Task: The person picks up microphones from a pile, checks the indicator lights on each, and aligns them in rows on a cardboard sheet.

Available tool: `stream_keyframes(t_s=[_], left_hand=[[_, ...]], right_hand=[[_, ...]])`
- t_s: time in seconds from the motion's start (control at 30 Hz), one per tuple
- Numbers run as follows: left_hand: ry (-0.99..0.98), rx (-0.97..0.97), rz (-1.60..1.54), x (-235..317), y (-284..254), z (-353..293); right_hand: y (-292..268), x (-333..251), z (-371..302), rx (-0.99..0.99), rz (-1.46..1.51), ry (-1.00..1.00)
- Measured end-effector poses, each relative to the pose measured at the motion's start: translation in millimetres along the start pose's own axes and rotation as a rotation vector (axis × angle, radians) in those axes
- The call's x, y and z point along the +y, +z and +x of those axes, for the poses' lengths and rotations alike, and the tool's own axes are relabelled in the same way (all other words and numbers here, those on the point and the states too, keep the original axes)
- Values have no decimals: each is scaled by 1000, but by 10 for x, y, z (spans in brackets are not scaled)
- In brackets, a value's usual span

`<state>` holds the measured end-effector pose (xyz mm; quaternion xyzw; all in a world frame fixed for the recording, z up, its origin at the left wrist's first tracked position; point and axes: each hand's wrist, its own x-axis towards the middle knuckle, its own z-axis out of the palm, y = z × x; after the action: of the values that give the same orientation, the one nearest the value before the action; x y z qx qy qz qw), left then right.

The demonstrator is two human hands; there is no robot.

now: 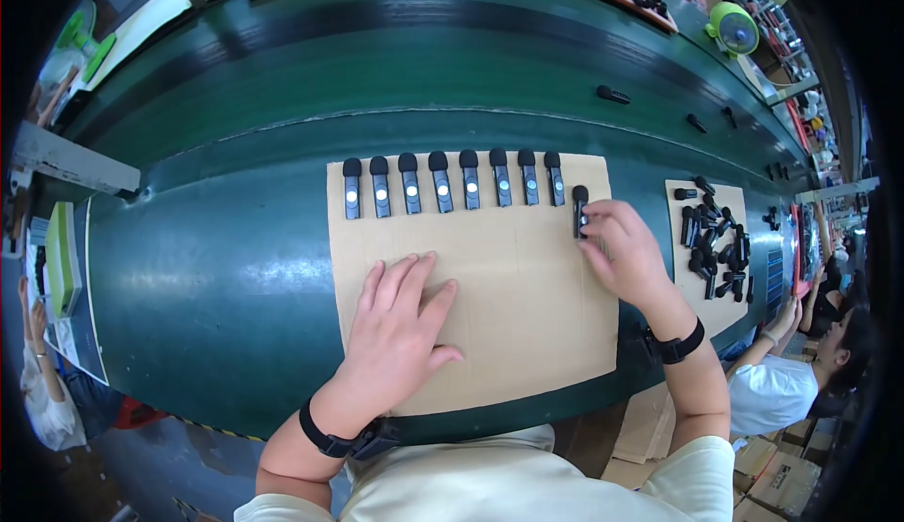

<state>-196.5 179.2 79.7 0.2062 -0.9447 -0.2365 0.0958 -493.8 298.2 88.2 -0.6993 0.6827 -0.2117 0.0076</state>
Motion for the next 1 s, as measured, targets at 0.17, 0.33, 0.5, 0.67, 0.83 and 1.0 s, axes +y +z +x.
stream_keyframes(t_s=[0.17, 0.33, 0.5, 0.67, 0.83, 1.0], left_hand=[[-10, -21, 1, 6, -14, 7], [-13, -10, -2, 25, -10, 36], [-24, -4, 7, 23, -18, 24], [-26, -8, 8, 11, -17, 13], [-14, -20, 14, -21, -9, 17], [-2, 22, 2, -8, 9, 55]], right_hand=[[64, 108, 8, -9, 21, 25], [88, 283, 195, 19, 23, 8], [4, 309, 307, -7, 17, -48], [-34, 577, 476, 76, 67, -3], [117, 1175, 911, 194, -46, 139], [204, 1740, 1061, 169, -237, 207]])
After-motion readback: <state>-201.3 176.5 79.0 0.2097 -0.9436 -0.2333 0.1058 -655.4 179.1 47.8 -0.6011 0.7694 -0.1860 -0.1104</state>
